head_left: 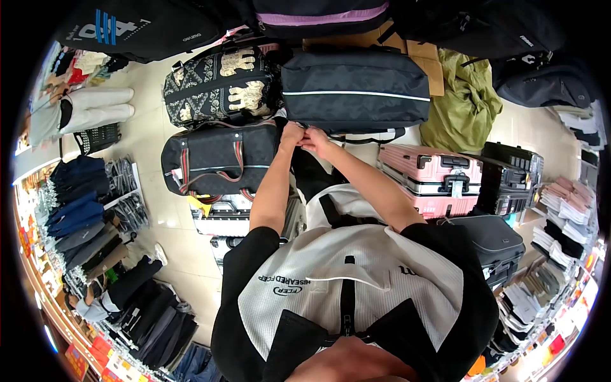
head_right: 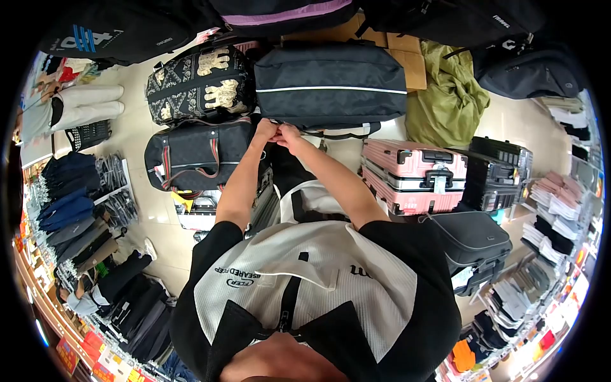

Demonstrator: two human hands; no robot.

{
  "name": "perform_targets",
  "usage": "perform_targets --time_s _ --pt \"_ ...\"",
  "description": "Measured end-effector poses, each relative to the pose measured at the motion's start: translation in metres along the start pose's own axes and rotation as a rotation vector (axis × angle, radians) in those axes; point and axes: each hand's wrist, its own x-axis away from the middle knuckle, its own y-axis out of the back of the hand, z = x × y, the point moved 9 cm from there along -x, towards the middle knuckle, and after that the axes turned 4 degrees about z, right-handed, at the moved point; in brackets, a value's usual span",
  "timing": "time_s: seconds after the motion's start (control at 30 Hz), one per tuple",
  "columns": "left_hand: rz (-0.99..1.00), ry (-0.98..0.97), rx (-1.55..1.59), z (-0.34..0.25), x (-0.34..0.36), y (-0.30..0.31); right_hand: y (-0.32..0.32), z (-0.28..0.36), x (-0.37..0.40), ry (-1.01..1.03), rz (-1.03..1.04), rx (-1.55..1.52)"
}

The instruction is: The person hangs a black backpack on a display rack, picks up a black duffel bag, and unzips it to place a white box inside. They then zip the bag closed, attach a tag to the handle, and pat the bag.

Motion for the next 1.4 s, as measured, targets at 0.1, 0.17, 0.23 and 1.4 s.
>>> perform_targets --time_s 0.1,0.17,0.23,1.4 --pt "0.103 -0.082 0.023 -0.012 0.006 -0.001 -0.001 -0.002 -0.006 0.062 -0.033 -0.024" --pt "0.124 -0.141 0.218 -0.007 0.000 -0.007 -0.008 0.001 0.003 0.106 -0.035 -0.170" --pt "0.079 -0.170 0.249 0.008 -0.003 -0.015 -0.002 -0.009 -0.013 0.097 -0.058 -0.188" --pt "0.055 -0.094 -0.772 -0.017 0.047 -0.009 0.196 0.064 0.138 0.467 -0.883 1.117"
